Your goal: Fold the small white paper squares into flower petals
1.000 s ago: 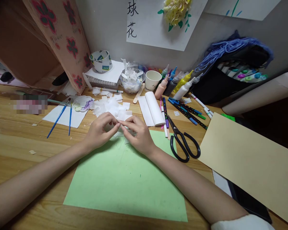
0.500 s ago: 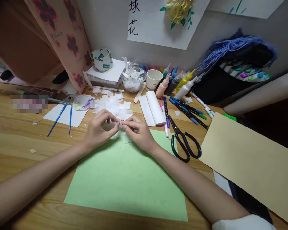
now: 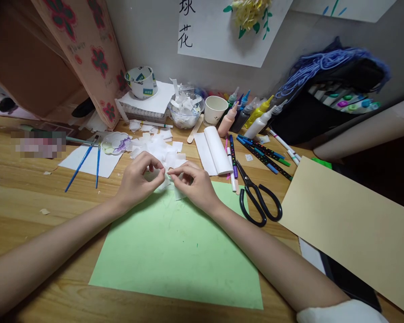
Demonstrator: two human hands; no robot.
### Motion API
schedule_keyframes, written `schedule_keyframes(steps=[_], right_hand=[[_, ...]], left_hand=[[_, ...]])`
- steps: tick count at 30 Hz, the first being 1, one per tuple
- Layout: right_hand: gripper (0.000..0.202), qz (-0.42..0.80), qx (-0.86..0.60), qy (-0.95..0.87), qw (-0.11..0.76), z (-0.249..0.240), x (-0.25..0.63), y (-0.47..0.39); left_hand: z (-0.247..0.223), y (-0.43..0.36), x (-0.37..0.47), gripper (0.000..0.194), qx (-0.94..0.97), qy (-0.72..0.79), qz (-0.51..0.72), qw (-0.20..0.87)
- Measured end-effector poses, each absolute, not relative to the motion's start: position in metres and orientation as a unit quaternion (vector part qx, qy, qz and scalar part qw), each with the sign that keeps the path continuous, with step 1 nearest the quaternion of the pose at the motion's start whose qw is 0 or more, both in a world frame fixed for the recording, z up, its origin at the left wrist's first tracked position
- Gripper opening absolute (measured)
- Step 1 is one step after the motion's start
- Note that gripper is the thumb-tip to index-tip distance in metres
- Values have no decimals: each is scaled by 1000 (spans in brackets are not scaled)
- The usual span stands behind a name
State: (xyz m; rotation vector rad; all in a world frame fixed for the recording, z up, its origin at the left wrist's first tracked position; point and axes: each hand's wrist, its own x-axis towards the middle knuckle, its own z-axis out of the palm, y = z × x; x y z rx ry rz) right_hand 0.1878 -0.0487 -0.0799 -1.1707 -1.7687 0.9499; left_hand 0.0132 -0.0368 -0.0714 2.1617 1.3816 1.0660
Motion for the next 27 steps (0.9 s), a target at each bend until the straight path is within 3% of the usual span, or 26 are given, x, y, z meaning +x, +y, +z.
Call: schedule_keyframes(steps=[9,14,22,26,27], right_hand=[[9,218,-434,-818,308,-82,184,-54],[7,188,-447,-820,304,-83,180,-51],[6,298,-472,-748,359,-80,183,-48],[7,365,-483,-691,395,-82,187,-46],[8,375,-480,-683,402,-82,188,-46]], left_hand=[[-70,-35,10,15,727,515,401,215],[-70,-35,11,15,727,513,402,215],[-70,-35,10,16,740,505,388,218],[-69,-35,11,6,770,485,357,209],[-68,-35,11,13,782,474,347,209]])
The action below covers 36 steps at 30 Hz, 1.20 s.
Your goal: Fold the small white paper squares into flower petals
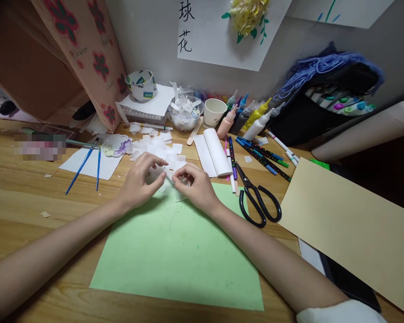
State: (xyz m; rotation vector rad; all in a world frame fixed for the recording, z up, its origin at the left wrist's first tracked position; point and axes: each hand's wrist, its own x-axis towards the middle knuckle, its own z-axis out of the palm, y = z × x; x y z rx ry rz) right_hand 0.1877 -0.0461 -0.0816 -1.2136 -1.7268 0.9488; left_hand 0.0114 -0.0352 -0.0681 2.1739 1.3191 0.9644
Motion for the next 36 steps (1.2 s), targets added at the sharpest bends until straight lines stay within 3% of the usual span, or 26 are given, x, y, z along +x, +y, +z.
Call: schedule_keyframes(steps=[2,6,13,36], right_hand=[[9,390,-471,-674,414,-81,188,-46],[10,408,-461,-661,429,-80,189,-46],[6,428,-445,-653,439,-80,190,-44],[10,443,-440,-651,432,-81,190,-43]], left_hand=[[-68,-34,12,24,800,454,327,215],[-69,-32,11,11,813,427,314,241],[-69,-31,10,16,808,398,335,278],[-70,-33,9,13,819,392,341,243]])
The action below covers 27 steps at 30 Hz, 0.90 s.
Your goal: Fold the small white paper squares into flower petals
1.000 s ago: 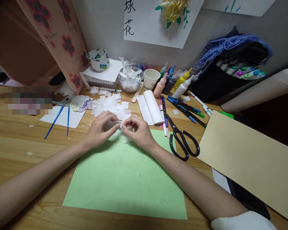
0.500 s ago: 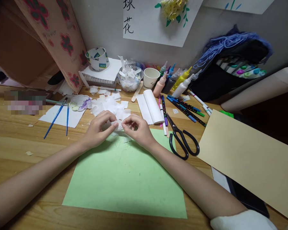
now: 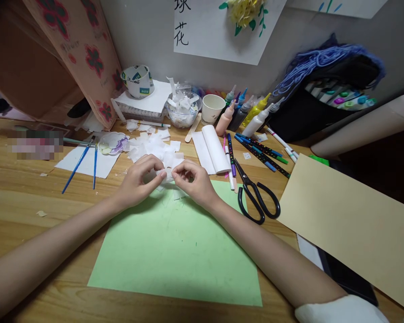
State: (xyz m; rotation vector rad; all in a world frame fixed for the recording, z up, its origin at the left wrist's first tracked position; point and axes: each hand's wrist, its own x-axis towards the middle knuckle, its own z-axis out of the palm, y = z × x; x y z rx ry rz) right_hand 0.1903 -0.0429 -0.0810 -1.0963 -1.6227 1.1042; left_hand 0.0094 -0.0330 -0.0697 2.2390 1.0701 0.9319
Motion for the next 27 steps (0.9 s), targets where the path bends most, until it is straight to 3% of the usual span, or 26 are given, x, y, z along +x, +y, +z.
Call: schedule_keyframes(steps=[27], right_hand=[[13,449,-452,-648,417,-80,188,-45]], left_hand=[[-72,-34,12,10,809,425,348,208]])
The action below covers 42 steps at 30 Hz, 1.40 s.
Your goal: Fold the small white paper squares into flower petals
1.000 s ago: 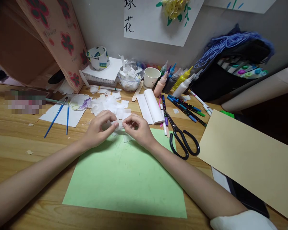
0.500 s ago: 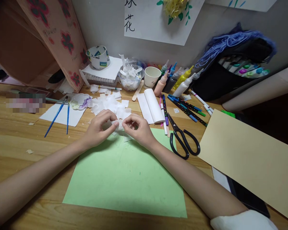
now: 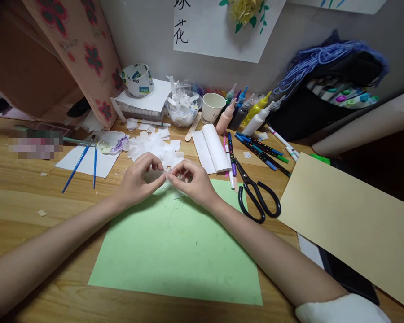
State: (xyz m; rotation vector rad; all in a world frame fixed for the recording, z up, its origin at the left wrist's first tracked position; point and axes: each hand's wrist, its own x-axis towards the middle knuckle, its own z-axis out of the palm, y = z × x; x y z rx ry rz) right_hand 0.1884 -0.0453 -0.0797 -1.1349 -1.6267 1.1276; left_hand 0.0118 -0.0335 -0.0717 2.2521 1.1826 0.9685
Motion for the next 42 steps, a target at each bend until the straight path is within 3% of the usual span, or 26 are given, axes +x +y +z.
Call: schedule_keyframes(steps=[10,42], right_hand=[[11,429,-467,-639,435,-82,188,-45],[10,438,-467,-645,418,-79,188,-45]], left_hand=[[-71,-35,11,10,809,403,336,263],[-71,-35,12,7,811,410,347,232]])
